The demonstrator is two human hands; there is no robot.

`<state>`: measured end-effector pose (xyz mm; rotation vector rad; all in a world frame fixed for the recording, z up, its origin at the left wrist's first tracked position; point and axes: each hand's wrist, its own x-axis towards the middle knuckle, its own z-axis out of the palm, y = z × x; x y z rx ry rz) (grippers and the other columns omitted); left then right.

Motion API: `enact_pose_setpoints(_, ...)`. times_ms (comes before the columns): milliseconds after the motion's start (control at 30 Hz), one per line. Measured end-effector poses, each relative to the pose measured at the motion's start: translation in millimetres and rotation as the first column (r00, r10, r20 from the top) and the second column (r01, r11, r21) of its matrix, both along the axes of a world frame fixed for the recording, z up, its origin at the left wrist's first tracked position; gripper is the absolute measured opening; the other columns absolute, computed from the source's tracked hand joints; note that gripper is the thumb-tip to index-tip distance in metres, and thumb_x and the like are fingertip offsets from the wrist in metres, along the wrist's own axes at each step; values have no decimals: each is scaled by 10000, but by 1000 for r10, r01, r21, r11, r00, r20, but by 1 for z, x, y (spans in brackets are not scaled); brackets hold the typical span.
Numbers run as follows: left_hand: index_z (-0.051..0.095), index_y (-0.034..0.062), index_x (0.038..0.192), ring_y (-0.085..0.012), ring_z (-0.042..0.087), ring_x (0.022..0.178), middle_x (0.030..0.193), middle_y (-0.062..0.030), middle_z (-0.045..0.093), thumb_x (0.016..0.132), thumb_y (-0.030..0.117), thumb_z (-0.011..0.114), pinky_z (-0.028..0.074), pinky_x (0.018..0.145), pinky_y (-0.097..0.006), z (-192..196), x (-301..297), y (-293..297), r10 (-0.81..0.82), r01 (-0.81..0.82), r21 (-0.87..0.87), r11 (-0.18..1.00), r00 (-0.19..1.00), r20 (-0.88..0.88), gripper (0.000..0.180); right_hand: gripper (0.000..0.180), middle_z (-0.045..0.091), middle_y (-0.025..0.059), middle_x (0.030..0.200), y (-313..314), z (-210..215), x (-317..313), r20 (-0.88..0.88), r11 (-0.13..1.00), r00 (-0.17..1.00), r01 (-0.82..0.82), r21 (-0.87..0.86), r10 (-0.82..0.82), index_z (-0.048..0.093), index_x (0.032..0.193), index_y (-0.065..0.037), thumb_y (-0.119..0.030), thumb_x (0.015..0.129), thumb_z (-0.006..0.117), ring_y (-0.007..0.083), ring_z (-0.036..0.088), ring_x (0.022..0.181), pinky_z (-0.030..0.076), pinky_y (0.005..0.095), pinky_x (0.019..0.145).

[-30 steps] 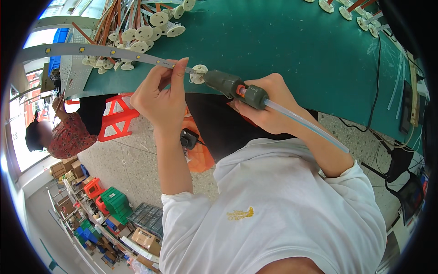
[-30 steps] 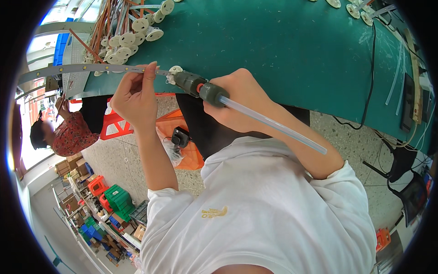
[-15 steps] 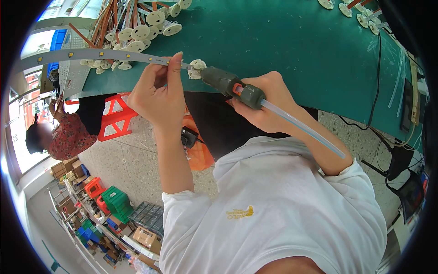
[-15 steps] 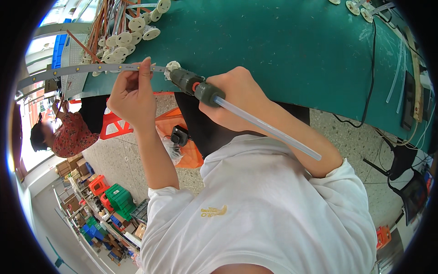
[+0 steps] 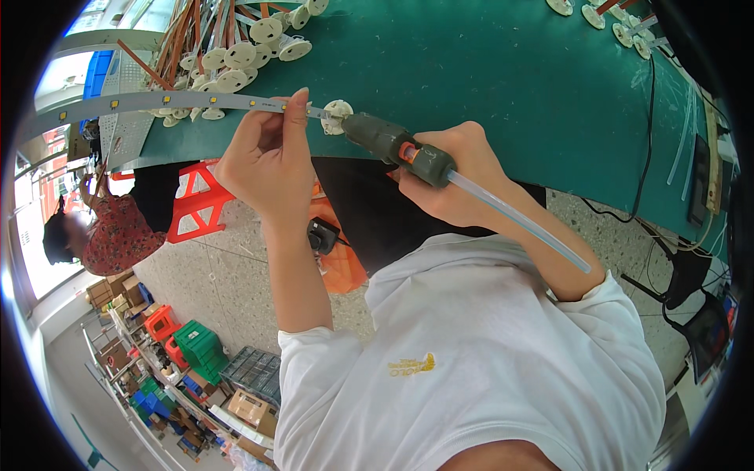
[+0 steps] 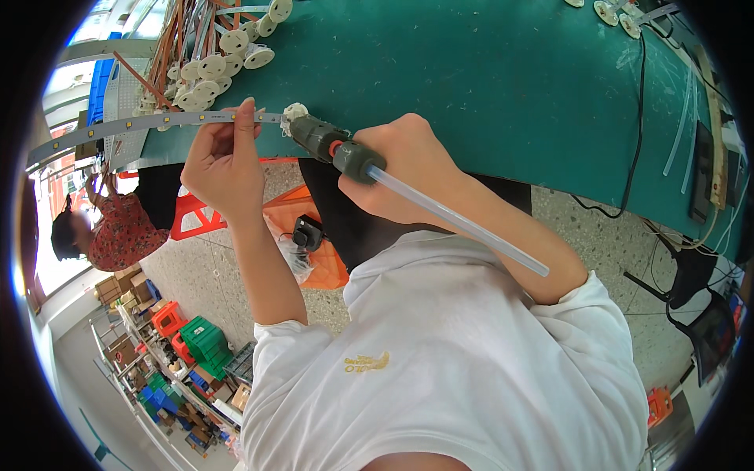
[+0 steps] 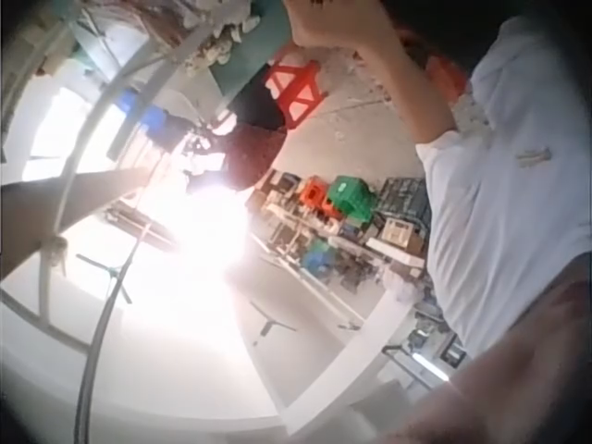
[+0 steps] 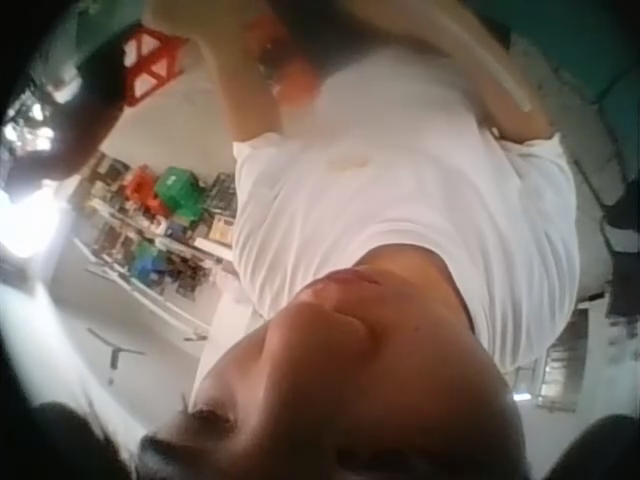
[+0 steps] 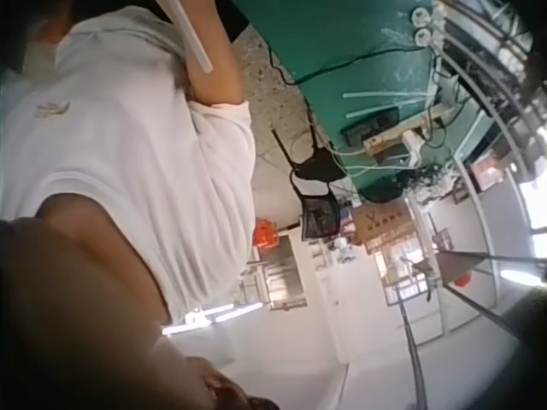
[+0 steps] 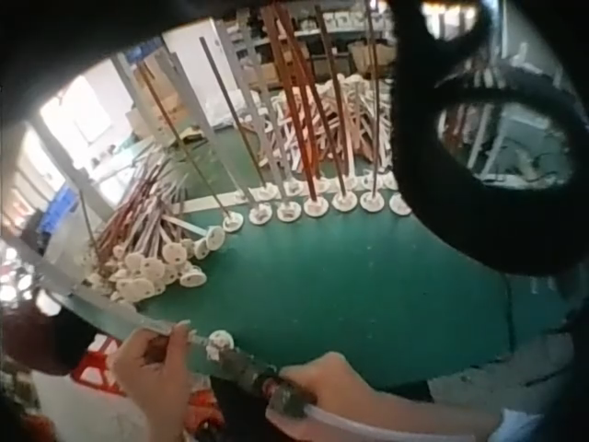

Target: Gluing components including an LED strip and a circular base onto a rod using a hot glue gun.

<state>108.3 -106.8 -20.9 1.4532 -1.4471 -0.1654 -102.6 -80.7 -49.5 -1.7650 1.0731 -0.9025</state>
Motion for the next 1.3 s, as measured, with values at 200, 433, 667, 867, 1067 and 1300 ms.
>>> enact_pose_setpoints(200, 729, -40, 840, -39, 620, 587, 650, -42, 695, 851, 90, 827, 492, 577, -181, 4, -3, 0, 1, -1, 11, 1000, 1000, -6, 163, 110, 578, 155, 557, 0, -2, 0, 1, 999, 1000, 4, -44, -4, 665, 705, -3, -86, 715, 737, 313, 544, 464, 430, 348, 471)
enact_pose_setpoints(433, 721, -35, 807, -63, 645, 560, 646, -50, 701, 844, 98, 832, 502, 558, -191, 0, 0, -4, 22, -19, -47, 999, 997, 70, 177, 99, 565, 136, 544, -1, -3, -1, 10, 997, 1000, -27, -78, 28, 670, 706, -12, -79, 713, 743, 297, 536, 455, 421, 343, 458)
enact_pose_setpoints(667, 717, -28, 791, -66, 646, 552, 645, -48, 702, 840, 111, 837, 506, 552, -194, 0, -2, -4, 41, -36, -47, 998, 993, 110, 190, 98, 570, 132, 545, -1, -4, -1, 1, 996, 1000, -22, -92, 22, 670, 703, -15, -78, 710, 745, 288, 538, 452, 422, 337, 452)
enact_pose_setpoints(867, 724, -25, 802, -73, 652, 554, 643, -50, 701, 839, 104, 835, 515, 561, -198, 1, -1, -3, 18, -12, -56, 998, 995, 103, 174, 112, 578, 131, 545, -1, -4, -1, -26, 993, 999, -22, -114, 20, 657, 683, -20, -83, 702, 747, 293, 560, 462, 440, 336, 455)
enact_pose_setpoints(1067, 723, -25, 797, -74, 665, 570, 649, -55, 706, 827, 93, 841, 532, 578, -203, 4, -4, -1, 21, -17, -31, 999, 993, 115, 170, 133, 582, 123, 543, 1, -5, -1, -4, 992, 1000, 19, -124, -19, 638, 658, -27, -85, 693, 752, 299, 573, 466, 445, 342, 458)
enact_pose_setpoints(1300, 715, -21, 776, -74, 661, 561, 640, -48, 702, 820, 80, 843, 526, 576, -197, 4, -3, 0, 13, -6, -58, 998, 993, 117, 169, 163, 583, 111, 543, 1, -6, 0, 5, 990, 1000, 26, -138, -25, 626, 650, -33, -99, 695, 769, 298, 578, 467, 450, 337, 461)
